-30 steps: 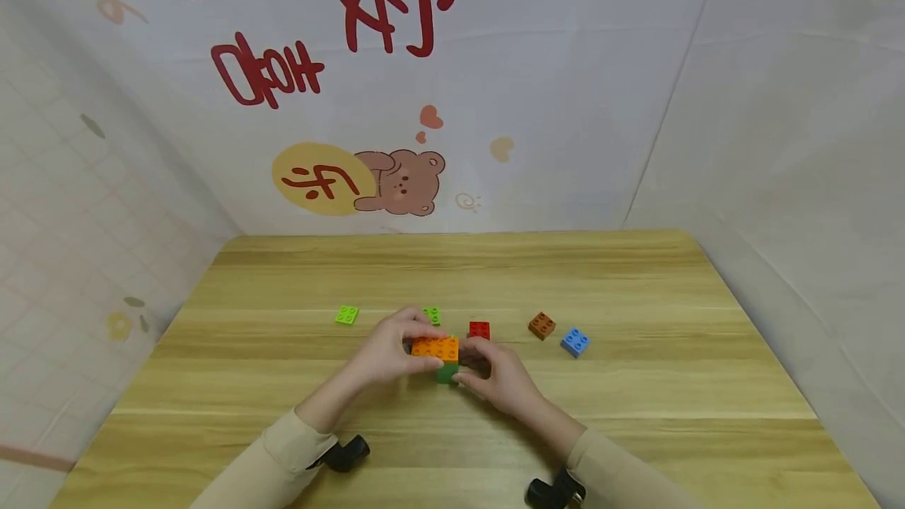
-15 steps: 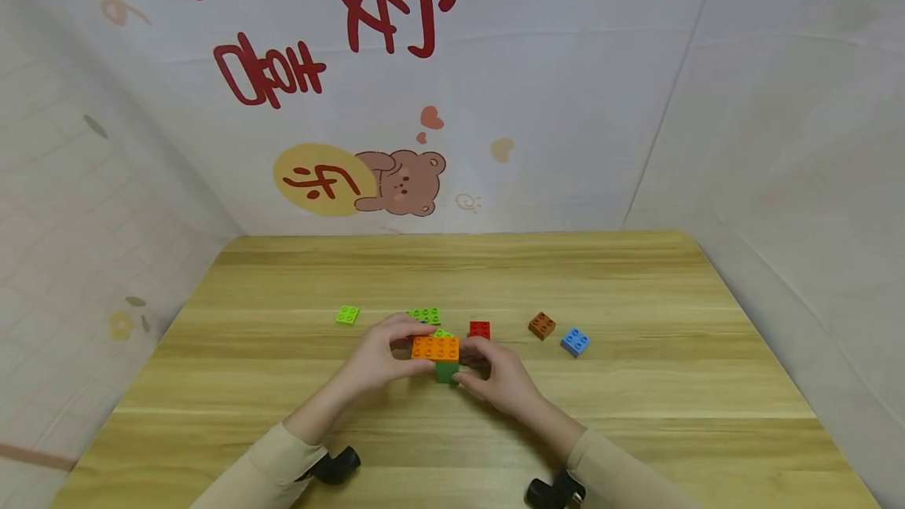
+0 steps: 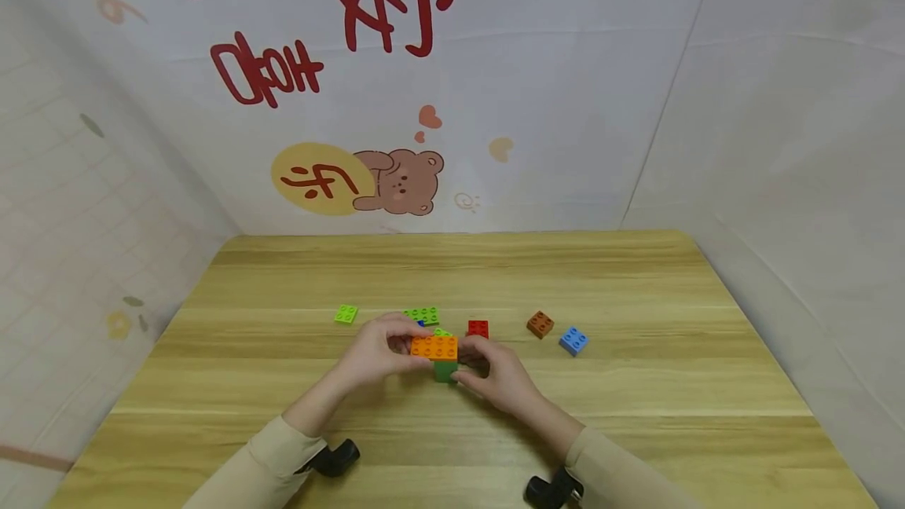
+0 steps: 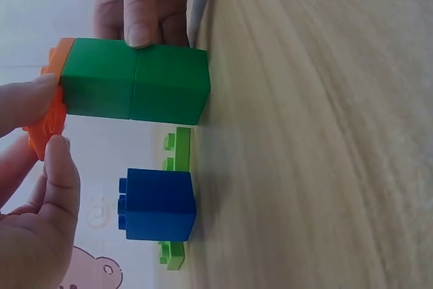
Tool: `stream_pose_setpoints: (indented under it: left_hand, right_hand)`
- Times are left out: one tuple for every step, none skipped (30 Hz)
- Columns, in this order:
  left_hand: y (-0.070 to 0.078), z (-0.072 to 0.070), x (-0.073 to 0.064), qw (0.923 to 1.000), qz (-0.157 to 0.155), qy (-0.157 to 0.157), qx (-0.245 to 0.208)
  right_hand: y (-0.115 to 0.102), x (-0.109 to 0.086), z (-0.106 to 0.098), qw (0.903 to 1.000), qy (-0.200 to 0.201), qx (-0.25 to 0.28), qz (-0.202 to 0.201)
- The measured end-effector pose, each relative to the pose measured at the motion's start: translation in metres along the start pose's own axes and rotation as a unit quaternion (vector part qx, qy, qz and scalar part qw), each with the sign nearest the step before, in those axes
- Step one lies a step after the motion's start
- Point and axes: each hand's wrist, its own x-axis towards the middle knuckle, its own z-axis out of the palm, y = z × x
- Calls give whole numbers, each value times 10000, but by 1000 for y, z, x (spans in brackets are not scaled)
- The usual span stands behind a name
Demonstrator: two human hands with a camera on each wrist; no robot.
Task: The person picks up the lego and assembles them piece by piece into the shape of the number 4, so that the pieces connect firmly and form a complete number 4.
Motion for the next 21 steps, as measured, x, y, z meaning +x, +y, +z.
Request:
stream_pose_setpoints:
  left_hand:
    - [0,0,0,10000,-12,-7,8]
    - [1,0,0,10000,-27,-10,6]
    - [0,-1,0,10000,-41,-8,8]
    - [0,-1,0,10000,-41,-11,14]
    - [0,-1,0,10000,-45,-14,21]
    - [-1,-1,0,10000,-47,-21,36]
    - [-1,-1,0,10000,-29,-25,51]
    - [-1,-1,-1,10000,-32,-30,45]
    - [-2,0,-1,10000,12,-29,37]
    - [-3,0,-1,10000,41,-23,32]
    - [-3,0,-2,10000,67,-13,14]
    - [-3,0,-2,9999,101,-5,-8]
    - [-4,0,-3,9999,140,10,-21]
    - [-4,1,-3,9998,172,22,-36]
    - [-4,1,-3,9997,223,31,-21]
    - [-3,1,-3,9997,233,37,-6]
    - [-3,1,-3,9997,251,34,0]
    - [-3,1,-3,9996,276,33,20]
    - [-3,1,-3,9996,280,33,44]
    - [-3,1,-3,9996,286,28,48]
    - [-3,2,-3,9995,316,26,76]
  right_hand:
    - [0,0,0,10000,-12,11,7]
    - [0,0,0,10000,-20,11,29]
    - [0,0,0,10000,-23,20,35]
    - [0,0,0,10000,-26,18,17]
    - [0,0,0,10000,-30,21,15]
    - [0,0,0,10000,-38,22,24]
    - [1,0,0,10000,-48,24,35]
    - [0,0,0,10000,-49,20,51]
    - [0,0,0,10000,-55,39,54]
    - [0,0,0,10000,-60,40,53]
    - [0,0,0,9999,-66,49,72]
    - [0,0,0,9999,-69,71,93]
    - [0,0,0,9999,-68,75,96]
    - [-1,0,0,9999,-70,73,99]
    - [-1,0,0,9999,-75,77,107]
    - [-1,0,-1,9999,-81,79,113]
    - [-1,0,-1,9998,-92,88,130]
    - [-2,-1,-1,9998,-101,81,144]
    - [-2,-1,-2,9998,-110,67,160]
    - [-3,-1,-2,9998,-116,59,179]
    - [-3,-1,-2,9997,-118,52,191]
